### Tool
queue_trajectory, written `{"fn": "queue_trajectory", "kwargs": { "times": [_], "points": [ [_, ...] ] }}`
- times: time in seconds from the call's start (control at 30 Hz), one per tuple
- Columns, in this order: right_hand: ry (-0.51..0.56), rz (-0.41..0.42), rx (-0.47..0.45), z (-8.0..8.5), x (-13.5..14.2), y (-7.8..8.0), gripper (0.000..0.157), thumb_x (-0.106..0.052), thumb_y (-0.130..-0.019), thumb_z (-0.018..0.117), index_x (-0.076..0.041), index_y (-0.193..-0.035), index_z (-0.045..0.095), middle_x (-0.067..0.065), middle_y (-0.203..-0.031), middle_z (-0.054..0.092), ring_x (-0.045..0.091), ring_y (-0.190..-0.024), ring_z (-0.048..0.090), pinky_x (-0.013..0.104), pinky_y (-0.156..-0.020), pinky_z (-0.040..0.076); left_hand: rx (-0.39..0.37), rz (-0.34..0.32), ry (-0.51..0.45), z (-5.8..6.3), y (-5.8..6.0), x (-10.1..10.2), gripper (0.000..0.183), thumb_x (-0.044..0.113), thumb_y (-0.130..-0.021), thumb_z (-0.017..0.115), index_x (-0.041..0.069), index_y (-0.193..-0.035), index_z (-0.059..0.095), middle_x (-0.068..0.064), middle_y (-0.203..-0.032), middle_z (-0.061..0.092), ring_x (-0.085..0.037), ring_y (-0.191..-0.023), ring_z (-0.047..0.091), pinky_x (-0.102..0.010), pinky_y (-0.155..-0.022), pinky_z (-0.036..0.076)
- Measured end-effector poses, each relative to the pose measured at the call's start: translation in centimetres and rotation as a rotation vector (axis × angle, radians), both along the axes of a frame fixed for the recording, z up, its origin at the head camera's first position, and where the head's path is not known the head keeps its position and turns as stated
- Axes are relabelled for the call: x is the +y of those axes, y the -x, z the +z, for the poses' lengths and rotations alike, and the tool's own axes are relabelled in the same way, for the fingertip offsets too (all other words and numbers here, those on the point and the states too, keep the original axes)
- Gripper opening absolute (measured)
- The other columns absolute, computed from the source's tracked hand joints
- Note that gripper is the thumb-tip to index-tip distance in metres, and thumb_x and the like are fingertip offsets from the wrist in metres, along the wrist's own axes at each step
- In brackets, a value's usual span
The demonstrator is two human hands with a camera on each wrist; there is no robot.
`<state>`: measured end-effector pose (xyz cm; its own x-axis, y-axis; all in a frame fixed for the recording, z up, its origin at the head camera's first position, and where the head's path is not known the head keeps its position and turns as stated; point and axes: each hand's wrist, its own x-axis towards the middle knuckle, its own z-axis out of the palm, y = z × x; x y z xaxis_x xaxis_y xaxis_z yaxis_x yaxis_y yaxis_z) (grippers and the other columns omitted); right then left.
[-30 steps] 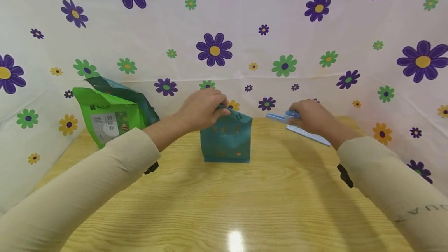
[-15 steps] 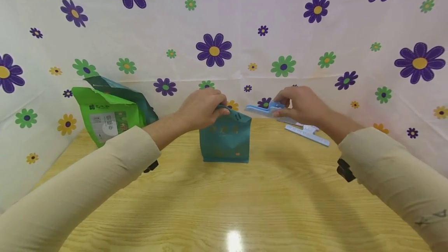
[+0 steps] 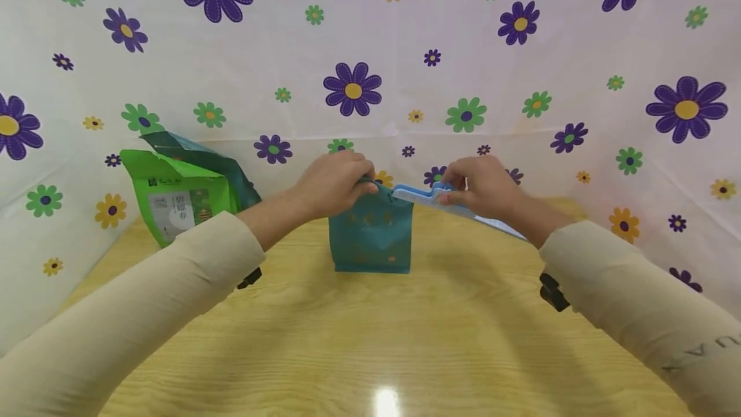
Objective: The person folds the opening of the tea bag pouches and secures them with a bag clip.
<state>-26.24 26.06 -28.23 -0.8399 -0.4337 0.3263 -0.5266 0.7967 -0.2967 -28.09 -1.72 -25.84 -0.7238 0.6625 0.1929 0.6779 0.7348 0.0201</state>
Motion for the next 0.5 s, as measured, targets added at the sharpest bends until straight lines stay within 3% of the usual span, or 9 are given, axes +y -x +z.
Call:
{"fn": "queue_trajectory", "kwargs": {
  "times": [0.23,0.5],
  "points": [
    [0.063,-0.001,-0.022,-0.3,-1.4,0.5,0.021,-0.016,-0.084,0.081,-0.003,-0.099,0.074,0.006,-0.084,0.072,0.019,-0.077,0.063,0.036,-0.072,0.052,-0.042,0.015,-0.003,-0.2,0.1,-0.1,0.033,0.037,-0.106,0.048,0.01,-0.112,0.066,-0.003,-0.102,0.065,-0.017,-0.092,0.061,-0.034,-0.08,0.053],
    [0.088,0.014,0.034,0.3,-3.0,1.0,0.021,-0.015,-0.082,0.083,-0.001,-0.095,0.075,0.008,-0.082,0.073,0.021,-0.074,0.065,0.037,-0.07,0.053,-0.001,0.028,-0.05,-0.3,0.1,0.1,0.039,0.043,-0.107,0.041,0.011,-0.111,0.063,-0.003,-0.1,0.061,-0.017,-0.086,0.059,-0.034,-0.075,0.054]
  ]
}}
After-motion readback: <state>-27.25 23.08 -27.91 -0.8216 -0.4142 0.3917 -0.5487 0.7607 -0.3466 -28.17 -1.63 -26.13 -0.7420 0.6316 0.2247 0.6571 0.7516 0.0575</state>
